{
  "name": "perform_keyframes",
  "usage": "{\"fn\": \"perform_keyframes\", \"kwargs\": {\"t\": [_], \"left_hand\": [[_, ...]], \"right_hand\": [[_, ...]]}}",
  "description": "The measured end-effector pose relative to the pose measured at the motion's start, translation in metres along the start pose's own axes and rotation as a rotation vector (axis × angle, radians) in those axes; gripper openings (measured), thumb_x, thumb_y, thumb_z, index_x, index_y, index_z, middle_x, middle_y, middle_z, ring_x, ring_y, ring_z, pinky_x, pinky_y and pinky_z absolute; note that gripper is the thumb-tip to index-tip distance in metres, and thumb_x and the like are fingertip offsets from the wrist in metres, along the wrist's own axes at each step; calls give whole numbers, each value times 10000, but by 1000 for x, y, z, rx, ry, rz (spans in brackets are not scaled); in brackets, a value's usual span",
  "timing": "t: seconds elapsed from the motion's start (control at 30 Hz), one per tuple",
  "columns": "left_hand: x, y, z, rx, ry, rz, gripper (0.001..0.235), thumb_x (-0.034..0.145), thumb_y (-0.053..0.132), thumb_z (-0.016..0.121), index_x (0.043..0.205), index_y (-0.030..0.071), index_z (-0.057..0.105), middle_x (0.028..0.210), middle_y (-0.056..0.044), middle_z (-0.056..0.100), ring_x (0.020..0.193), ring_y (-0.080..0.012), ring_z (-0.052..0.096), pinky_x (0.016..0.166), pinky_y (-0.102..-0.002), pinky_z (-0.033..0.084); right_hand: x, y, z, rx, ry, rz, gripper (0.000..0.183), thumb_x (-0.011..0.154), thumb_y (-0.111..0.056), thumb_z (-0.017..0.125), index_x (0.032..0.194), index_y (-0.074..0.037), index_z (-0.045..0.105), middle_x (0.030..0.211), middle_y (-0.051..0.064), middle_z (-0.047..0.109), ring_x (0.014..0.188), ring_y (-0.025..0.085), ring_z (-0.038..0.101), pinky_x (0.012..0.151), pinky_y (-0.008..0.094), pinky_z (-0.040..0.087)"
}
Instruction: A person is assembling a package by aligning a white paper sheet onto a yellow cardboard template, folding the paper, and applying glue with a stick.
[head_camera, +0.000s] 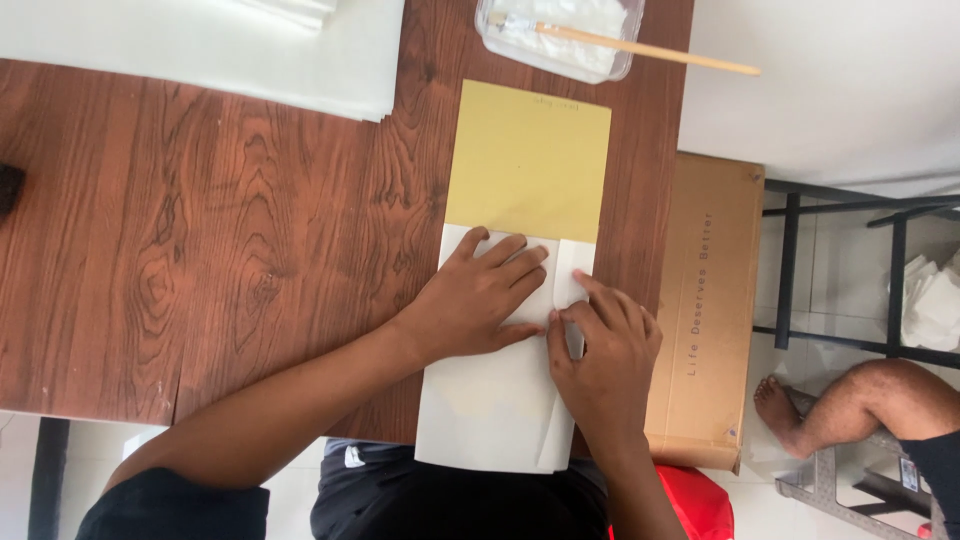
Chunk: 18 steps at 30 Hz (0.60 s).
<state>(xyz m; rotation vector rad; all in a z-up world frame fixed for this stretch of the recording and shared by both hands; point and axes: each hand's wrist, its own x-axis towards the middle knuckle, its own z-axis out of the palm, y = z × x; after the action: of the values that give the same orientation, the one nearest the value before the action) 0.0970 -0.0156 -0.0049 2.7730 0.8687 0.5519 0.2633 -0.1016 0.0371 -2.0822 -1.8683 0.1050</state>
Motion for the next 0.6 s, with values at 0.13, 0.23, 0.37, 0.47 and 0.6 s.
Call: {"fn": "perform_keyframes", "kwargs": {"t": [0.13,0.23,0.37,0.47,0.6], "left_hand": [[-8,9,3,-13,-9,-31,628,847,558,750,1266,97,671,1259,-96,670,1268,-299,579,1040,-587,428],[-1,7,-6,-34,-54,-36,638,880,534,736,1345,109,635,1305,-109,654,1293,-311,560,1054,-616,410],[0,7,-7,-53,-103,-33,615,905,513,709,1386,141,616,1364,-100,619,1322,-319,525,1065,-628,385],[2,7,-13,-72,-171,-36,590,933,519,678,1400,163,620,1396,-101,593,1353,-318,494,1088,-632,361],[-2,8,-9,-43,-161,-26,572,941,536,649,1378,169,627,1413,-88,560,1351,-310,474,1076,-618,357]], "right_hand": [[-4,1,-4,38,-64,-50,95,906,-141,740,826,-120,693,1265,22,709,1218,315,626,1073,688,354],[3,3,-8,74,-68,-81,110,905,-150,739,814,-118,686,1273,13,708,1213,313,619,1077,722,327],[13,20,-20,296,-213,-33,146,953,-96,579,950,-195,686,1238,-6,711,1242,303,571,1139,700,210],[22,34,-20,352,-272,-16,226,929,-15,600,991,-203,709,1222,-36,735,1205,256,591,1172,629,212],[30,43,-21,291,-326,-87,186,899,-136,741,1058,-232,725,1208,-47,738,1227,246,597,1198,614,195]]}}
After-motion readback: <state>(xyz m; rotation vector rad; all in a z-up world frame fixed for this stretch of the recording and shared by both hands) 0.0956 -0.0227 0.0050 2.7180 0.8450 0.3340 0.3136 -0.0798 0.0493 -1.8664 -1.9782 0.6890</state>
